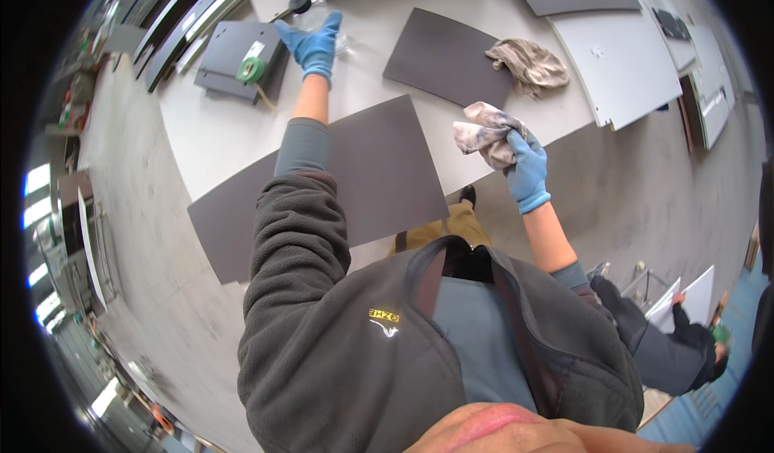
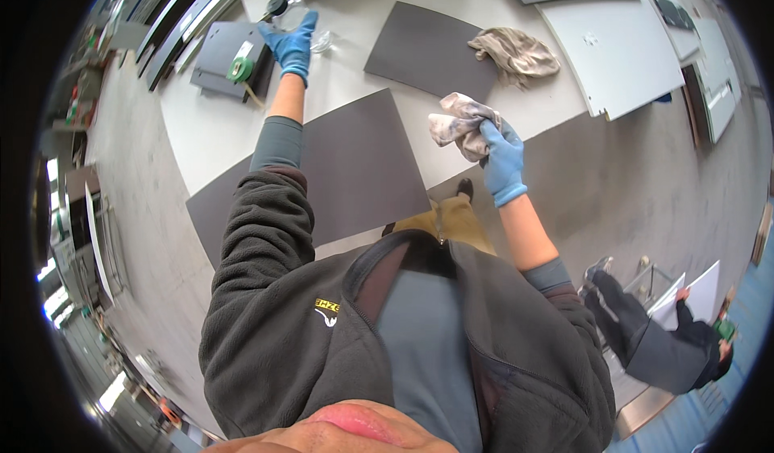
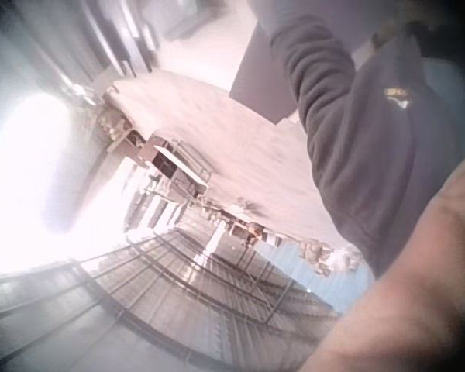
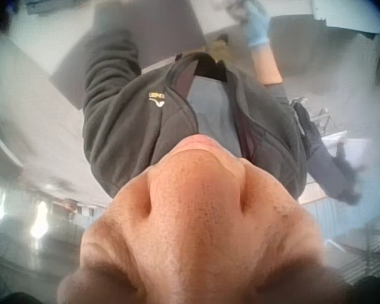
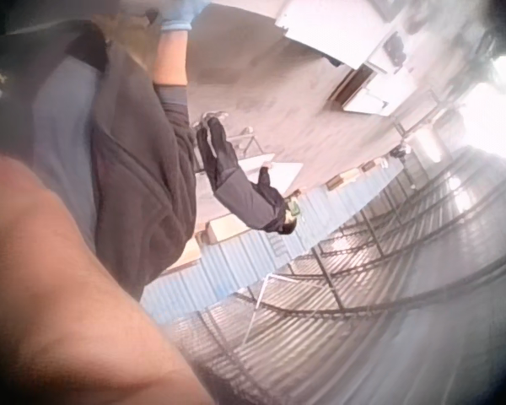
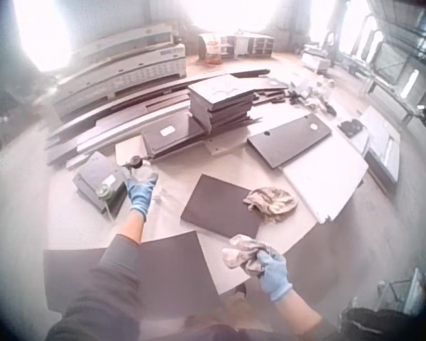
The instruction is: The person handles gray and white cabinet panels, wipes a panel with a cloth, marks a panel with a marker, and fits trim pieces into slots on a large white panel. The person also moves and positions multiple panels on the floor.
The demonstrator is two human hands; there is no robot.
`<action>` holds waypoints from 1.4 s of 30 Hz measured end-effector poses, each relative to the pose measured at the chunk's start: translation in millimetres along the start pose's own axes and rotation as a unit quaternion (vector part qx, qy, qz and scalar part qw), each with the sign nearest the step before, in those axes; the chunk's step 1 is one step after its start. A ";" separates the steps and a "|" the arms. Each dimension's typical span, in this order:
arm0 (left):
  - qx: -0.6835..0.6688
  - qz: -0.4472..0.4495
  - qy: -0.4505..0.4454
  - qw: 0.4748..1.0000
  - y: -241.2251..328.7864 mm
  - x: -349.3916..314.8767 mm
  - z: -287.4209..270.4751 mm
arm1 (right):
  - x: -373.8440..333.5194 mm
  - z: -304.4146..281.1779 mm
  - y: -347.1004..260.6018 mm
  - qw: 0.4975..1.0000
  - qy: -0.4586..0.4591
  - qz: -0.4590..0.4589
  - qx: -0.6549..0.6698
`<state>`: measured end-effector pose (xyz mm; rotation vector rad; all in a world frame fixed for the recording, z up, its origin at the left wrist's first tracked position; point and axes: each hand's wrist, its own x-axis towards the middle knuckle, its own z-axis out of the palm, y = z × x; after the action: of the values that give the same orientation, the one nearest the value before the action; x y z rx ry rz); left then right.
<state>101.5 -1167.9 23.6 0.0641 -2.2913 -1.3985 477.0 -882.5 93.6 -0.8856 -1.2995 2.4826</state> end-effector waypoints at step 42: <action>-0.291 -0.590 -0.559 0.505 267.3 -312.9 -13.6 | 7.2 -113.1 -63.7 0.986 -0.096 0.011 -0.134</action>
<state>438.4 -965.9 146.7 0.9064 -2.2811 -3.8173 532.3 -764.9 92.6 -0.7303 -1.7274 2.4994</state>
